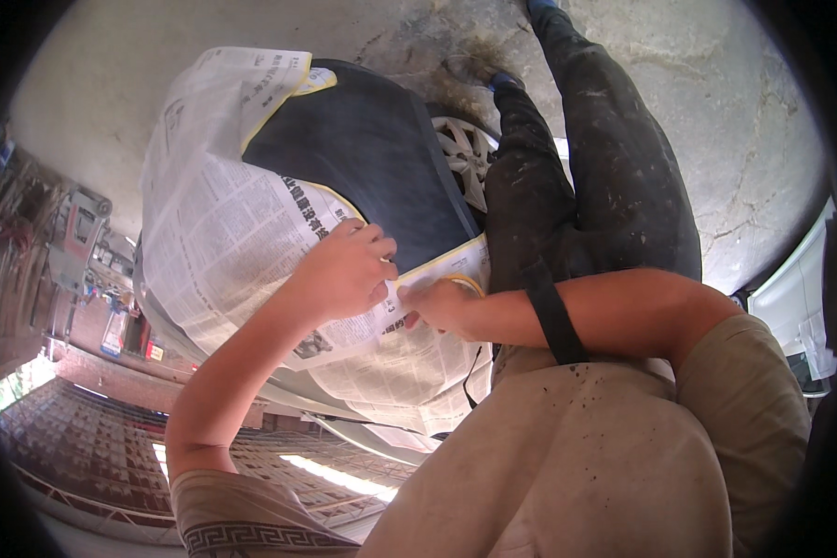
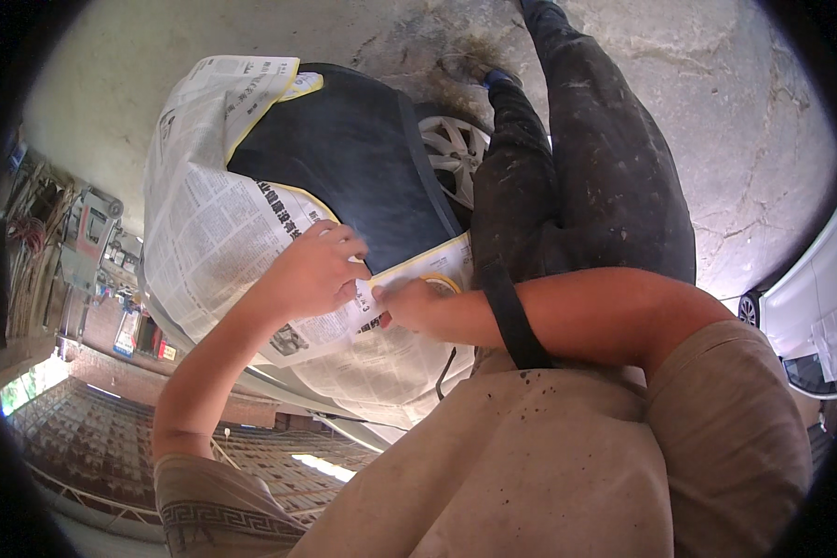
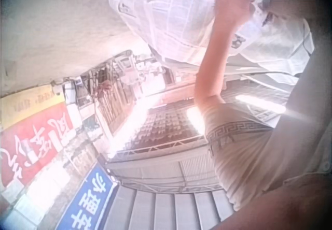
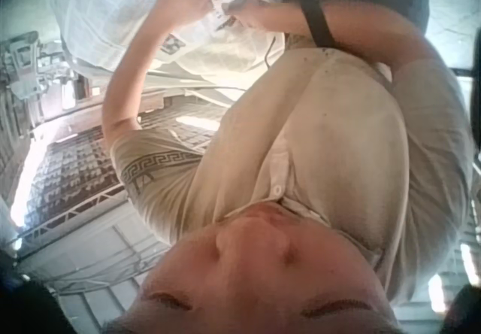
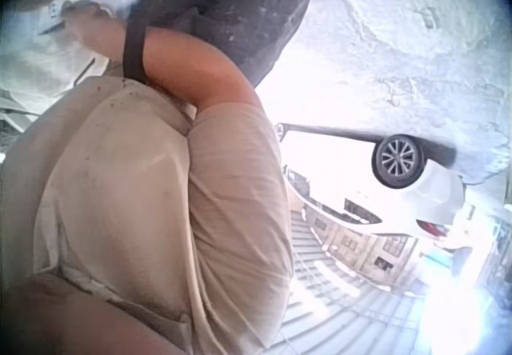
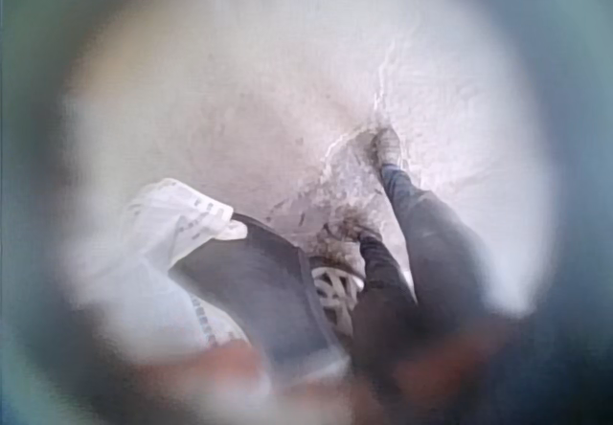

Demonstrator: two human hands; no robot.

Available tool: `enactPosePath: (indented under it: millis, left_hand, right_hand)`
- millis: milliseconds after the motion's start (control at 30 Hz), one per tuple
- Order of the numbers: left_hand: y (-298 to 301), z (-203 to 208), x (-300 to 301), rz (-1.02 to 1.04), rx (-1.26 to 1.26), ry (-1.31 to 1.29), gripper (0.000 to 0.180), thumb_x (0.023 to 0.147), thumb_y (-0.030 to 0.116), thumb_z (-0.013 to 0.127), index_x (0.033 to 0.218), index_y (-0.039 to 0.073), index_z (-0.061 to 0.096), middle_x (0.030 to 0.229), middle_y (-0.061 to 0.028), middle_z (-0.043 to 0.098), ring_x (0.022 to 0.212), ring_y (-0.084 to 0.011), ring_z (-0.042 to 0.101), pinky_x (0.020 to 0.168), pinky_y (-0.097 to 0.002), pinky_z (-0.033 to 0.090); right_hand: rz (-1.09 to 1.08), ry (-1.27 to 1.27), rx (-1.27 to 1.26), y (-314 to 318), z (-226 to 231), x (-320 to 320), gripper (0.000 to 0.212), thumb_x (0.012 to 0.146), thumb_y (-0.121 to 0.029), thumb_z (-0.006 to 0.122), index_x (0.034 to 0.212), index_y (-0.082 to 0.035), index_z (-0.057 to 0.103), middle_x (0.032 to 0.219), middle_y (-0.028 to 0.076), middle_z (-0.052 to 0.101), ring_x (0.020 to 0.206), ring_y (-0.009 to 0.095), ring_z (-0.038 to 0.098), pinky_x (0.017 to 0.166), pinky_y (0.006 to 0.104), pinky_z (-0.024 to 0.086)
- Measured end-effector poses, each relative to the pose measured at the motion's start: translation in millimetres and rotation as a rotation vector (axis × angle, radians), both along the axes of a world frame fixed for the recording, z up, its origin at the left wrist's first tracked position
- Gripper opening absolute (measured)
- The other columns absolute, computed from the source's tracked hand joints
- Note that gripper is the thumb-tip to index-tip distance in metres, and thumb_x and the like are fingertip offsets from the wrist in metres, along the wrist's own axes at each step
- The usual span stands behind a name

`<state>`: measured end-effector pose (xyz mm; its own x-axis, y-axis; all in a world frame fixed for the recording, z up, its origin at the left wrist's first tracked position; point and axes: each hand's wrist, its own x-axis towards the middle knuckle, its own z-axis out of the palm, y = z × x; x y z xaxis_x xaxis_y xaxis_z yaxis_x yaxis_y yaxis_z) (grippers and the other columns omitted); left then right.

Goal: The person folds a newspaper and uses masking tape to secure it to the rear window of a white car. The person then moves to a gray car and tapes the newspaper to its hood.

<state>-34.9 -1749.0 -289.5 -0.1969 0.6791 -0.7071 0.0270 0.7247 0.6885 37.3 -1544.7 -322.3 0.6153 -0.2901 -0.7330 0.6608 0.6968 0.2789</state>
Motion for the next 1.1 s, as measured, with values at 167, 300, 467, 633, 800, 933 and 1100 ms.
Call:
enactPosePath:
  millis: [167, 300, 467, 633, 800, 933, 1100]
  left_hand:
    - [13, 19, 12, -0.032, -0.011, -0.032, 0.024, 0.087, 0.025, 0.072, 0.108, 0.014, 0.08, 0.113, -0.0034, 0.067, 0.121, -0.0217, 0.06, 0.118, -0.0451, 0.038]
    - [8, 34, 15, -0.01, -0.068, -0.013, 0.043, 0.092, 0.033, 0.072, 0.128, 0.01, 0.071, 0.131, -0.0048, 0.067, 0.135, -0.0211, 0.055, 0.124, -0.0481, 0.032]
    - [-11, 22, 4, -0.076, -0.279, 0.129, 0.061, 0.099, 0.045, 0.064, 0.146, 0.008, 0.058, 0.152, -0.0063, 0.058, 0.149, -0.0231, 0.045, 0.128, -0.0485, 0.023]
    - [-17, 9, -7, -0.175, -0.369, 0.243, 0.06, 0.104, 0.052, 0.052, 0.145, 0.009, 0.062, 0.151, -0.0048, 0.06, 0.15, -0.0248, 0.043, 0.129, -0.0501, 0.019]
    - [-32, -9, -22, -0.181, -0.492, 0.291, 0.056, 0.105, 0.049, 0.053, 0.141, 0.008, 0.065, 0.144, -0.007, 0.065, 0.148, -0.0253, 0.045, 0.129, -0.0507, 0.018]
    - [-71, -28, -51, -0.065, -0.509, 0.227, 0.051, 0.104, 0.047, 0.054, 0.128, 0.007, 0.073, 0.127, -0.0113, 0.073, 0.134, -0.0281, 0.057, 0.125, -0.0497, 0.026]
    - [-106, -31, -97, -0.139, -0.838, 0.275, 0.045, 0.104, 0.045, 0.055, 0.109, 0.007, 0.079, 0.111, -0.0108, 0.076, 0.114, -0.0267, 0.066, 0.11, -0.0465, 0.042]
  right_hand:
    - [0.148, 0.143, -0.189, 16, 9, 13, 0.06, 0.103, -0.056, 0.056, 0.073, -0.012, 0.083, 0.075, 0.008, 0.068, 0.073, 0.021, 0.061, 0.074, 0.0367, 0.051]
    - [0.167, 0.14, -0.254, 19, 6, 13, 0.058, 0.103, -0.055, 0.058, 0.075, -0.011, 0.083, 0.079, 0.01, 0.068, 0.075, 0.022, 0.063, 0.077, 0.0368, 0.051]
    - [0.121, 0.075, -0.248, 21, 2, 9, 0.058, 0.101, -0.055, 0.06, 0.074, -0.01, 0.082, 0.087, 0.012, 0.071, 0.078, 0.024, 0.064, 0.076, 0.0384, 0.052]
    - [0.083, -0.023, -0.194, 23, -3, 8, 0.054, 0.1, -0.052, 0.06, 0.081, -0.007, 0.082, 0.081, 0.009, 0.069, 0.067, 0.02, 0.058, 0.06, 0.0347, 0.05]
    - [-0.037, -0.081, -0.071, 20, -12, 11, 0.05, 0.1, -0.048, 0.059, 0.092, -0.002, 0.08, 0.085, 0.009, 0.071, 0.067, 0.019, 0.055, 0.058, 0.0349, 0.049]
    - [0.019, -0.086, -0.091, 21, -9, -25, 0.046, 0.101, -0.042, 0.057, 0.105, 0.001, 0.075, 0.093, 0.01, 0.077, 0.071, 0.018, 0.056, 0.058, 0.0351, 0.049]
    - [0.001, -0.058, -0.021, 21, -23, -20, 0.041, 0.103, -0.035, 0.054, 0.107, 0.001, 0.072, 0.095, 0.009, 0.078, 0.073, 0.017, 0.055, 0.058, 0.0341, 0.048]
